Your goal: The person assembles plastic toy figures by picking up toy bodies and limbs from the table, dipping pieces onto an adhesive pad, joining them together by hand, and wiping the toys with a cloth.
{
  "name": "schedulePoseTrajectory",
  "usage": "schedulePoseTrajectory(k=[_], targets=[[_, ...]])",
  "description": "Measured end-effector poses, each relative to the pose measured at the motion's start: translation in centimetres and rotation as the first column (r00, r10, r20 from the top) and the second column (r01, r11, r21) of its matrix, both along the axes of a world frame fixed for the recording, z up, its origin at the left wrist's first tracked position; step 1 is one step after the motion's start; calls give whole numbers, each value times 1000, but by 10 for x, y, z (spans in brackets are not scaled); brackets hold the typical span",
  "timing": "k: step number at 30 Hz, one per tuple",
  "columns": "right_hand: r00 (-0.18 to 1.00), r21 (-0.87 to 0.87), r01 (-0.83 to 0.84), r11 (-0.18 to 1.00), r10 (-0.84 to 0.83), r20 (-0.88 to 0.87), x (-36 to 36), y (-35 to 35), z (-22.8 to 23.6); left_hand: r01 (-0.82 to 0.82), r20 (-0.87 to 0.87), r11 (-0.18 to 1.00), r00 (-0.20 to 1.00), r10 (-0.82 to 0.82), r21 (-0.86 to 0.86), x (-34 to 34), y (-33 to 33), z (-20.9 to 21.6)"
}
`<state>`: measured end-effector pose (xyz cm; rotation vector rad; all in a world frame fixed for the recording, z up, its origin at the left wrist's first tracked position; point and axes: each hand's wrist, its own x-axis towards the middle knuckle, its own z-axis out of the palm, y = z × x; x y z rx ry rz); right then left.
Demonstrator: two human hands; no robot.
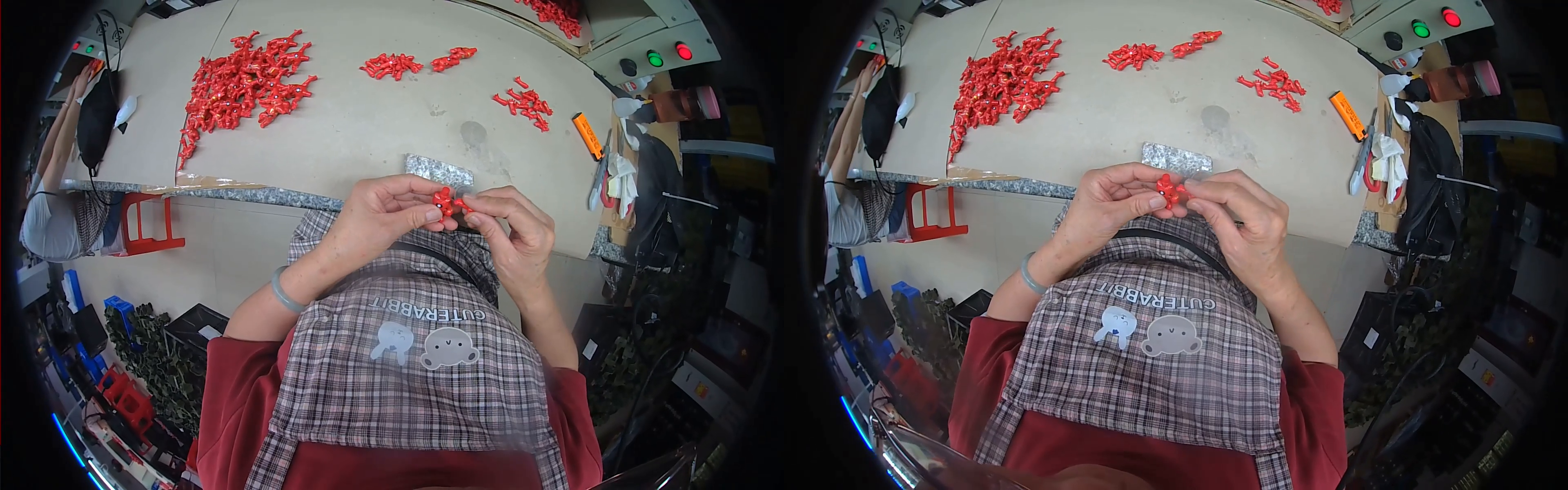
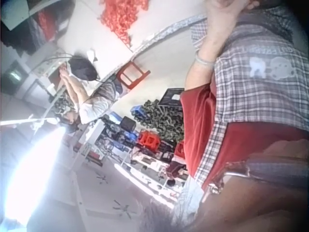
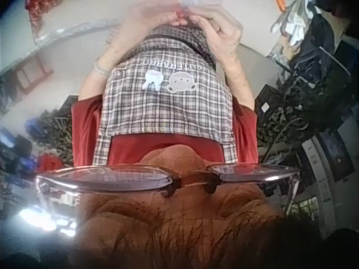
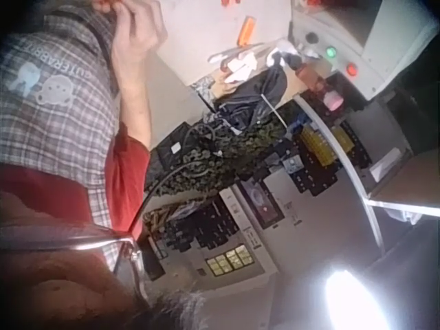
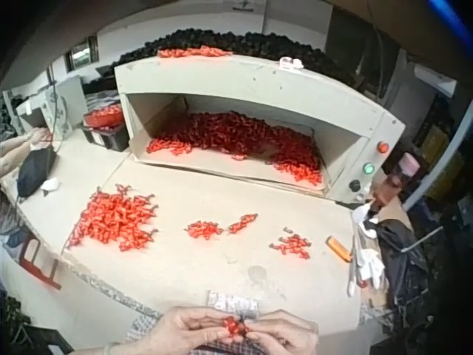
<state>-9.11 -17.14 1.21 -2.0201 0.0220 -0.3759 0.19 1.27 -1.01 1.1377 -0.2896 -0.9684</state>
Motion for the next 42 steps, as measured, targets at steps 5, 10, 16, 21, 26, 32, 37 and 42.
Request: schedulePoseTrajectory(k=[5, 10, 16, 21, 26, 32, 37, 42], targets=[[998, -101, 21, 995, -15, 56, 1, 6, 2, -27, 12, 999, 1000, 27, -31, -2, 0, -2], [995, -152, 18, 988, -3, 96, 2, 7, 1, -21, 45, 999, 999, 23, -29, -3, -1, -3], [996, -122, 15, 992, -4, 92, 1, 10, -3, -86, 209, 996, 975, 77, 33, -8, -2, -1], [996, -40, 36, 999, -33, 79, -1, 14, -8, -157, 556, 982, 828, 75, 102, -9, -1, 7], [991, -47, 26, 999, -19, 135, -1, 14, -12, -198, 720, 974, 691, 60, 109, -10, 2, 7], [991, -62, 3, 998, 5, 137, 0, 14, -14, -175, 705, 976, 708, 32, 132, -9, 3, 6], [989, -74, -12, 997, 23, 149, 2, 11, -15, -163, 636, 977, 771, 39, 137, -8, 2, 3], [986, -93, -43, 995, 57, 155, 4, 7, -13, -157, 563, 982, 824, 69, 110, -9, 2, -1]])
